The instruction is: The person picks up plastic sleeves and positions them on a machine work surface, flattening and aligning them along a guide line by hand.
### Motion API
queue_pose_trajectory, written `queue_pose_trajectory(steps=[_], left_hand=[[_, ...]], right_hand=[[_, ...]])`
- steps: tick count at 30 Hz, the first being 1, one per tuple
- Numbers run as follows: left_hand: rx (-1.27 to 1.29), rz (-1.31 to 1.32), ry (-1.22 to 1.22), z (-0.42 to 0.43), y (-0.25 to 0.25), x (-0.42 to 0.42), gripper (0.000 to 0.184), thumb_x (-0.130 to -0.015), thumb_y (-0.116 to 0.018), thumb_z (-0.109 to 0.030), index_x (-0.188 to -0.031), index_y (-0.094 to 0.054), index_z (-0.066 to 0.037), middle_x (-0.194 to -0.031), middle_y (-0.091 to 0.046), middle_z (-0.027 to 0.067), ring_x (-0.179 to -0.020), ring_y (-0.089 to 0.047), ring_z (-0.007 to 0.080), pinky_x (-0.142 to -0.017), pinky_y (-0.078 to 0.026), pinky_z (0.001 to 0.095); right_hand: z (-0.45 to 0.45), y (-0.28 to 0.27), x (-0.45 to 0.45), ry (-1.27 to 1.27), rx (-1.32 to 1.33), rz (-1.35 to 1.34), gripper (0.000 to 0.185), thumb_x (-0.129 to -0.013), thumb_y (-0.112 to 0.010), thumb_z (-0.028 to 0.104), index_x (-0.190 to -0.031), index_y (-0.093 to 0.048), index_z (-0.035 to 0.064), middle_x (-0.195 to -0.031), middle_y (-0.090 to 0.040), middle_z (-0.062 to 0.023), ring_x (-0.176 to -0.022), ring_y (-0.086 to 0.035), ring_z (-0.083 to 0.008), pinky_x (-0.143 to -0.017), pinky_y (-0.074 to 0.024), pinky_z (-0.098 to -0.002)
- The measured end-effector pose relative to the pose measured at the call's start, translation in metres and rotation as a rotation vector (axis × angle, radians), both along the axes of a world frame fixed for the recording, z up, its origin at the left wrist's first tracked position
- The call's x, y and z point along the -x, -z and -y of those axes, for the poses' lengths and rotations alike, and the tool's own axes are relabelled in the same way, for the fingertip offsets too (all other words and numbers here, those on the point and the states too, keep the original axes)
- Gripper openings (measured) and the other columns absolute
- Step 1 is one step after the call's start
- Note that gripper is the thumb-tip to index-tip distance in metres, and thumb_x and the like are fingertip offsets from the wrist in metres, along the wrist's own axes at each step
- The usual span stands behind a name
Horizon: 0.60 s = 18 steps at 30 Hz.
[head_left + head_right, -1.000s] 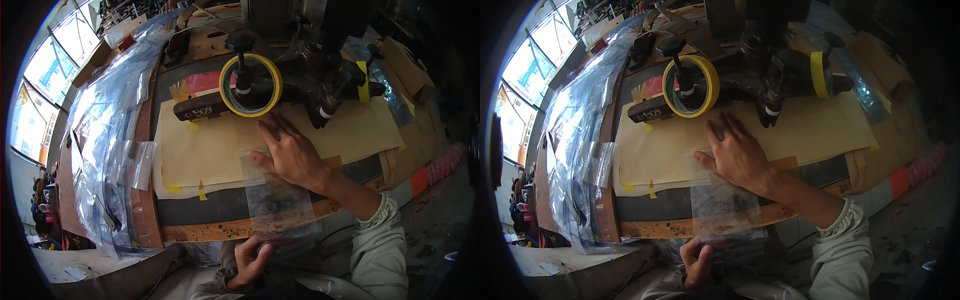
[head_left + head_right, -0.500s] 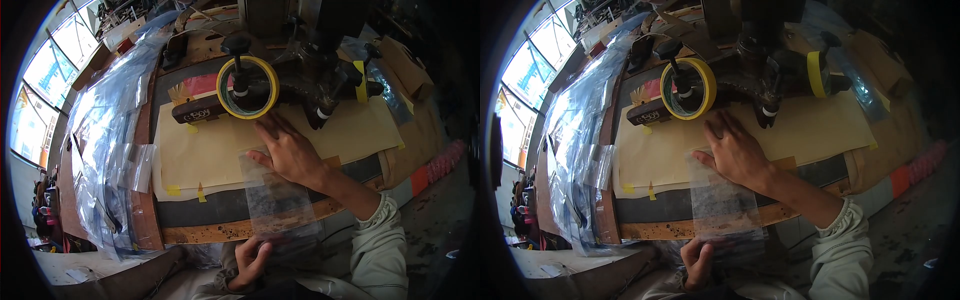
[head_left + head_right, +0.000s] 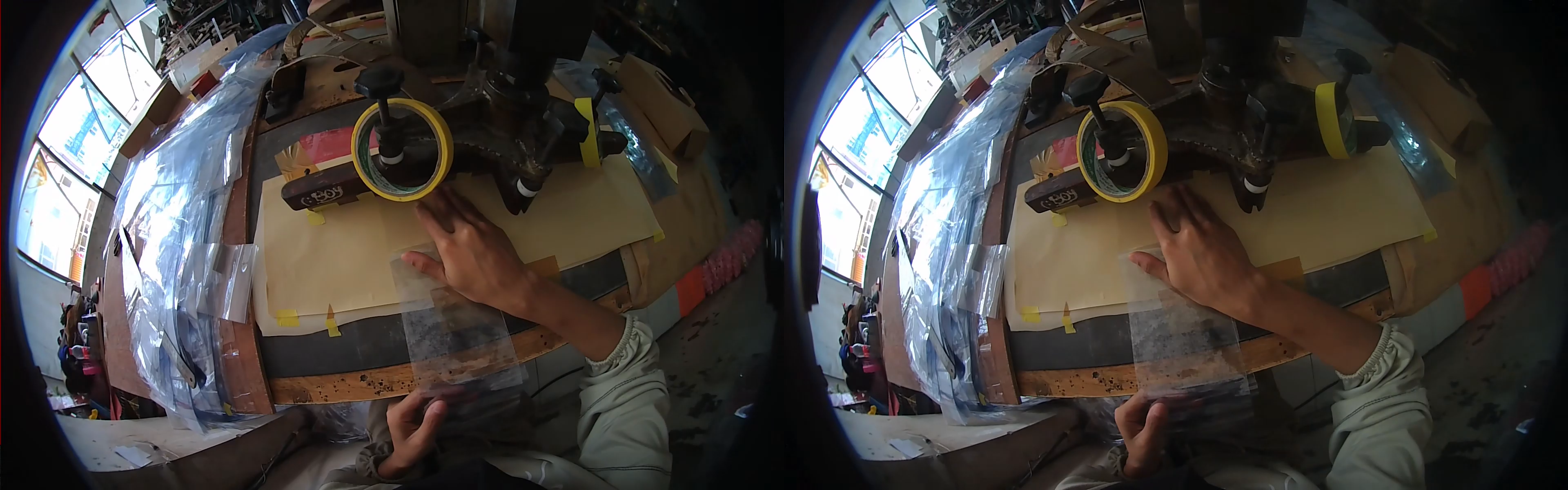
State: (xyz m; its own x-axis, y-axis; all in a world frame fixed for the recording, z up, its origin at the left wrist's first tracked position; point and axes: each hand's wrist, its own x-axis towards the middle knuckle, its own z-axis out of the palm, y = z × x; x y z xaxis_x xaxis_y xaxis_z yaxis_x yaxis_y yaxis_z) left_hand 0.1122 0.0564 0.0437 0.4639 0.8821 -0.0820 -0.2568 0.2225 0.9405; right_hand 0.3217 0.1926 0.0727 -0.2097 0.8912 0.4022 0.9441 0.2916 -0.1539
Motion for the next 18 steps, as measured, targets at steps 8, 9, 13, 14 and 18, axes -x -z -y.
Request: queue_pose_trajectory(steps=[8, 9, 13, 14, 18], left_hand=[[-0.001, -0.023, -0.086, 0.001, 0.002, 0.0, 0.022, -0.094, -0.058, -0.008, -0.11, -0.063, 0.007, -0.095, -0.071, 0.0099, -0.09, -0.065, 0.0134, -0.083, -0.048, 0.025], [-0.041, -0.072, -0.104, 0.0, 0.007, 0.001, 0.022, -0.093, -0.059, -0.007, -0.109, -0.063, 0.007, -0.093, -0.07, 0.0084, -0.088, -0.063, 0.0108, -0.08, -0.047, 0.023], [-0.144, -0.122, -0.254, -0.002, 0.007, -0.008, 0.017, -0.091, -0.064, -0.007, -0.102, -0.063, 0.005, -0.086, -0.069, 0.0025, -0.077, -0.057, 0.0031, -0.07, -0.045, 0.0174], [-0.22, -0.197, -0.268, -0.004, 0.007, -0.008, 0.02, -0.089, -0.067, -0.006, -0.103, -0.056, 0.004, -0.083, -0.069, 0.0038, -0.077, -0.06, 0.0037, -0.068, -0.046, 0.0176], [-0.296, -0.22, -0.331, -0.012, 0.025, -0.011, 0.041, -0.086, -0.072, -0.004, -0.112, -0.04, -0.002, -0.083, -0.068, 0.012, -0.083, -0.066, 0.0087, -0.068, -0.049, 0.0208]], right_hand=[[-0.001, 0.003, 0.001, -0.006, -0.019, -0.012, 0.064, -0.093, -0.053, 0.046, -0.124, -0.051, -0.0104, -0.131, -0.048, -0.0314, -0.125, -0.047, -0.0421, -0.104, -0.0423, -0.0435], [-0.002, 0.006, 0.0, -0.012, -0.054, -0.005, 0.065, -0.093, -0.054, 0.048, -0.122, -0.052, -0.0108, -0.128, -0.049, -0.0335, -0.123, -0.049, -0.0427, -0.103, -0.0434, -0.0429], [-0.004, 0.01, -0.001, -0.029, -0.085, -0.01, 0.067, -0.092, -0.054, 0.05, -0.12, -0.053, -0.0108, -0.125, -0.05, -0.036, -0.12, -0.051, -0.044, -0.102, -0.044, -0.0428], [-0.005, 0.011, -0.002, -0.033, -0.077, -0.027, 0.066, -0.092, -0.053, 0.049, -0.12, -0.053, -0.0109, -0.125, -0.05, -0.0363, -0.12, -0.051, -0.0443, -0.102, -0.0439, -0.043], [-0.005, 0.012, -0.002, -0.062, -0.071, -0.091, 0.064, -0.094, -0.051, 0.048, -0.12, -0.053, -0.0103, -0.127, -0.048, -0.0368, -0.121, -0.05, -0.0453, -0.101, -0.0437, -0.0437]])
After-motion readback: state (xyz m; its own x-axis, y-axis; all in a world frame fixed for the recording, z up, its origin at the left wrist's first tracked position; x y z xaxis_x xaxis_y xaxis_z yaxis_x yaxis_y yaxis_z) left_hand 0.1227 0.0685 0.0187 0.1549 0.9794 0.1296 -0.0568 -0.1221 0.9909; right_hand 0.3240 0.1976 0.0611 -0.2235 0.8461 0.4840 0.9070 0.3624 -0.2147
